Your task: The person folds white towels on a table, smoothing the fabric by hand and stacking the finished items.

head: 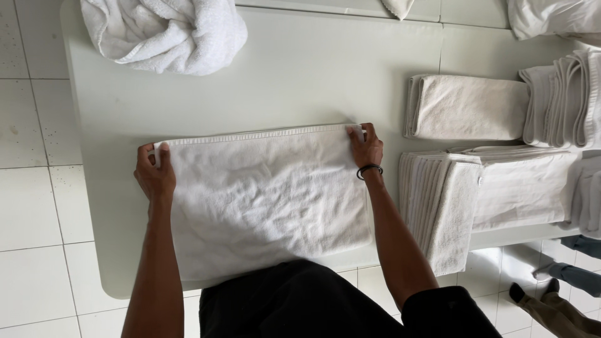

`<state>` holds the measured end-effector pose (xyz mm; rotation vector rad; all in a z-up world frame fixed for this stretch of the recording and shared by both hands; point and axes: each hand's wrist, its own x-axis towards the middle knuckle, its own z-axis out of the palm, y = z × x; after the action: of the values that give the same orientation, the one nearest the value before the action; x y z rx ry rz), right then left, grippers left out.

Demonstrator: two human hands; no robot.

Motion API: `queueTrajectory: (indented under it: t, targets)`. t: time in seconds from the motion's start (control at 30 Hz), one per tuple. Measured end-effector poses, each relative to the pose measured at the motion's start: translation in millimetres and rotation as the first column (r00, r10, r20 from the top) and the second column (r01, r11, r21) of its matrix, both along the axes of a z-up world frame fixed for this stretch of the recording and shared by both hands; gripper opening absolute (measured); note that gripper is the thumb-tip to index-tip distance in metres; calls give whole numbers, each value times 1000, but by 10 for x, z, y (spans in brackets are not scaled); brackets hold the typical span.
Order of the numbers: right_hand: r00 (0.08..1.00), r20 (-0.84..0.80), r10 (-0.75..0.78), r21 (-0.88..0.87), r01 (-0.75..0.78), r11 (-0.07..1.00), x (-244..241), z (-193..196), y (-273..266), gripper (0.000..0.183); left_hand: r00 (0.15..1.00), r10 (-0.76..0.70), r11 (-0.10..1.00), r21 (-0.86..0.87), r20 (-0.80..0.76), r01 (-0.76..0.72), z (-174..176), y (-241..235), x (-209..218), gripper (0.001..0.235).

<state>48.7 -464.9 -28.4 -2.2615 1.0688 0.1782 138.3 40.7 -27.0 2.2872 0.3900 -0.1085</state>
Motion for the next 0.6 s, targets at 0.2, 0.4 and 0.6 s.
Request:
queueTrajectory:
  t: [0.2, 0.4, 0.6]
  targets:
    - [995, 95, 41, 183, -58, 981, -705, 56, -128, 67, 955, -118, 991, -98, -273, 95, 116, 428, -453, 83]
    - [985, -40, 170, 275, -153, 949, -1628, 62, -138, 60, 843, -53, 998, -44, -535, 34, 156, 901, -1652, 69]
    - [990, 121, 66, 355, -105, 929, -2118, 200, -23, 44, 789, 155, 905, -235, -595, -355, 279, 993, -2380, 39]
